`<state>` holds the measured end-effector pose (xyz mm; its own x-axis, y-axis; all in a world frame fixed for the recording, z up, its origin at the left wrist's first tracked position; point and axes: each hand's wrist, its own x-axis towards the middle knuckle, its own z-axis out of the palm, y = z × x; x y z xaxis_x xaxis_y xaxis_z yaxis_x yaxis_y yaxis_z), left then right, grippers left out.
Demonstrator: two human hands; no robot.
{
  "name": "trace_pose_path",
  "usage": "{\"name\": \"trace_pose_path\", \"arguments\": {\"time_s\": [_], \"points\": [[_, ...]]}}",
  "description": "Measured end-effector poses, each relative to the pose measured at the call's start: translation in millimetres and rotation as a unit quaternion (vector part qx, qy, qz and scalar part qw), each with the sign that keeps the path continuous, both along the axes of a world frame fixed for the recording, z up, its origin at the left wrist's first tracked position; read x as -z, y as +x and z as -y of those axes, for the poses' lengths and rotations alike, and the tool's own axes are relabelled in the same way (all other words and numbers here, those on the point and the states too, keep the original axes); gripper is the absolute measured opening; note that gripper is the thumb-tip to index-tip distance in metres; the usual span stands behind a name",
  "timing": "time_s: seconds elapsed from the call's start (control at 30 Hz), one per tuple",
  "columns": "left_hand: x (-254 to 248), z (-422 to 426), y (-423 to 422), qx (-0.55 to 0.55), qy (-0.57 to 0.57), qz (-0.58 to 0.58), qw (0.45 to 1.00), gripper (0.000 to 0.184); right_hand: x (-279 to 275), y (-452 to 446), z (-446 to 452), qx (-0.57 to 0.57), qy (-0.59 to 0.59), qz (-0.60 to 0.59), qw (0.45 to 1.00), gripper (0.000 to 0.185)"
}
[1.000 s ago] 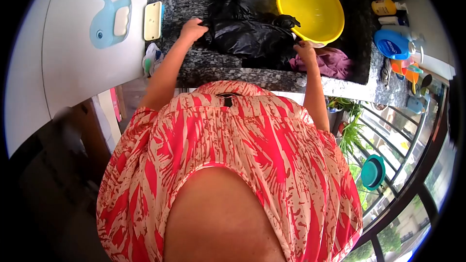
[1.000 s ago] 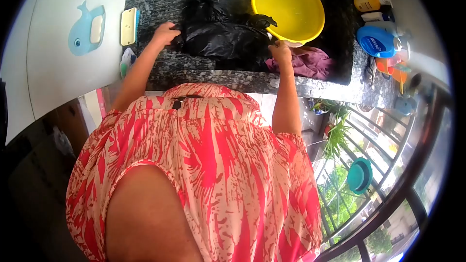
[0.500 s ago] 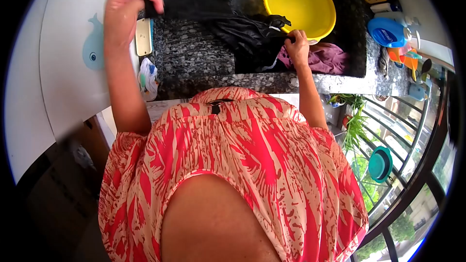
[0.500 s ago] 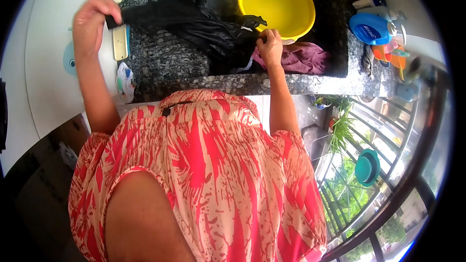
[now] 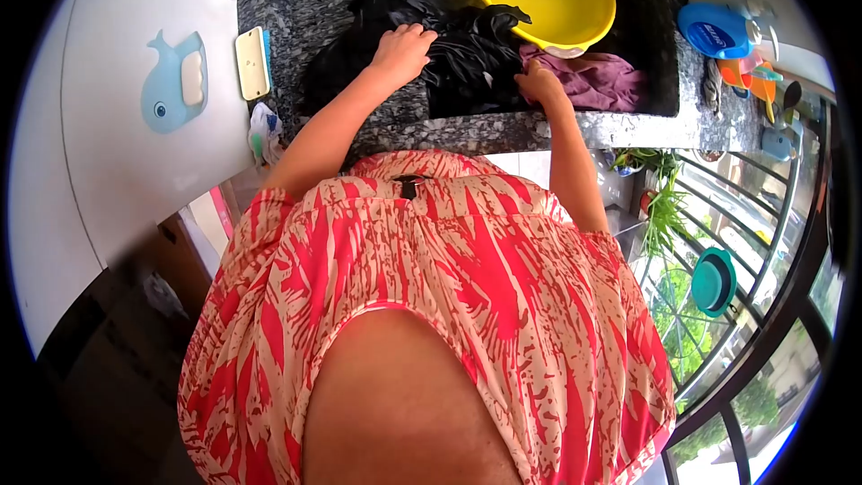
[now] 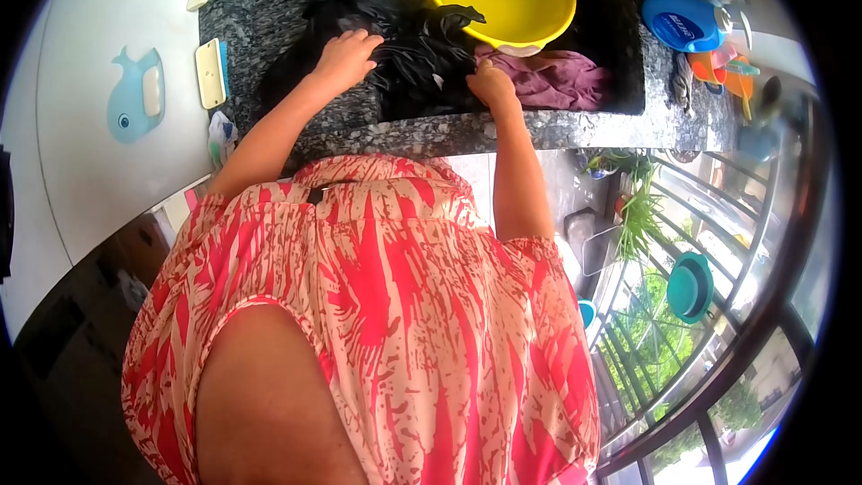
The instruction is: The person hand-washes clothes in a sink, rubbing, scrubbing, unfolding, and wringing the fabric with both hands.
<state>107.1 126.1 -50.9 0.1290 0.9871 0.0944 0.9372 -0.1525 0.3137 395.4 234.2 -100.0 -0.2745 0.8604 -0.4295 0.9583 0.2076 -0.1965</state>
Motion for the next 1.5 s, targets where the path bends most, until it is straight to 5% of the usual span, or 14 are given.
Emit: {"name": "trace_pose_path", "arguments": {"time_s": [0.13, 0.2, 0.33, 0.57, 0.63, 0.77, 0.83, 0.87, 0.93, 1.07, 1.3, 1.33, 1.4, 1.5], "points": [[-8.2, -1.1, -8.2, -0.008, -0.014, 0.078, 0.997, 0.019, -12.0, -19.3, -15.0, 0.016, -0.255, -0.015, 0.967, 0.026], [-32.3, 6.4, -20.9, -0.071, 0.044, 0.203, 0.976, 0.019, -11.6, -13.8, -10.5, -0.003, -0.153, -0.202, 0.967, 0.02], [-85.4, 34.2, -60.9, -0.14, 0.124, 0.307, 0.933, 0.017, -86.9, -35.6, 2.8, 0.212, -0.311, -0.586, 0.718, 0.006], [-121.9, 52.1, -100.8, -0.235, 0.2, 0.376, 0.874, 0.016, -176.2, -121.3, -34.9, 0.093, -0.212, -0.642, 0.731, 0.006], [-130.3, 52.3, -107.9, -0.244, 0.217, 0.399, 0.857, 0.014, -221.0, -140.3, -37.7, 0.057, -0.23, -0.717, 0.656, 0.007], [-141.8, 59.0, -102.6, -0.171, 0.102, 0.333, 0.922, 0.03, -299.7, -167.2, -39.6, 0.071, -0.176, -0.797, 0.573, 0.009], [-113.8, 60.5, -100.6, -0.121, -0.013, 0.107, 0.987, 0.038, -315.1, -176.1, -38.0, 0.081, -0.208, -0.812, 0.539, 0.007], [-68.0, 65.9, -103.1, -0.095, 0.035, 0.036, 0.994, 0.036, -320.5, -179.5, -38.6, 0.04, -0.205, -0.813, 0.544, 0.007], [-51.1, 67.4, -83.8, -0.277, -0.113, 0.283, 0.911, 0.03, -331.7, -185.3, -17.7, 0.051, -0.183, -0.805, 0.563, 0.007], [-16.9, 66.6, -84.7, -0.294, 0.104, 0.184, 0.932, 0.029, -352.3, -171.1, -14.9, 0.094, -0.183, -0.818, 0.537, 0.009], [-81.5, 47.2, -142.4, -0.311, 0.285, 0.185, 0.888, 0.018, -359.6, -94.4, -76.2, -0.044, -0.333, -0.816, 0.47, 0.031], [-92.6, 45.6, -149.1, -0.316, 0.283, 0.167, 0.89, 0.018, -363.6, -83.6, -84.1, -0.033, -0.316, -0.823, 0.471, 0.031], [-118.6, 41.7, -154.5, -0.294, 0.321, 0.15, 0.888, 0.018, -388.0, -100.1, -57.8, 0.23, -0.001, -0.812, 0.536, 0.031], [-154.3, 35.6, -154.5, -0.285, 0.344, 0.176, 0.877, 0.017, -385.5, -53.5, -85.9, 0.148, -0.069, -0.819, 0.549, 0.025]]}}
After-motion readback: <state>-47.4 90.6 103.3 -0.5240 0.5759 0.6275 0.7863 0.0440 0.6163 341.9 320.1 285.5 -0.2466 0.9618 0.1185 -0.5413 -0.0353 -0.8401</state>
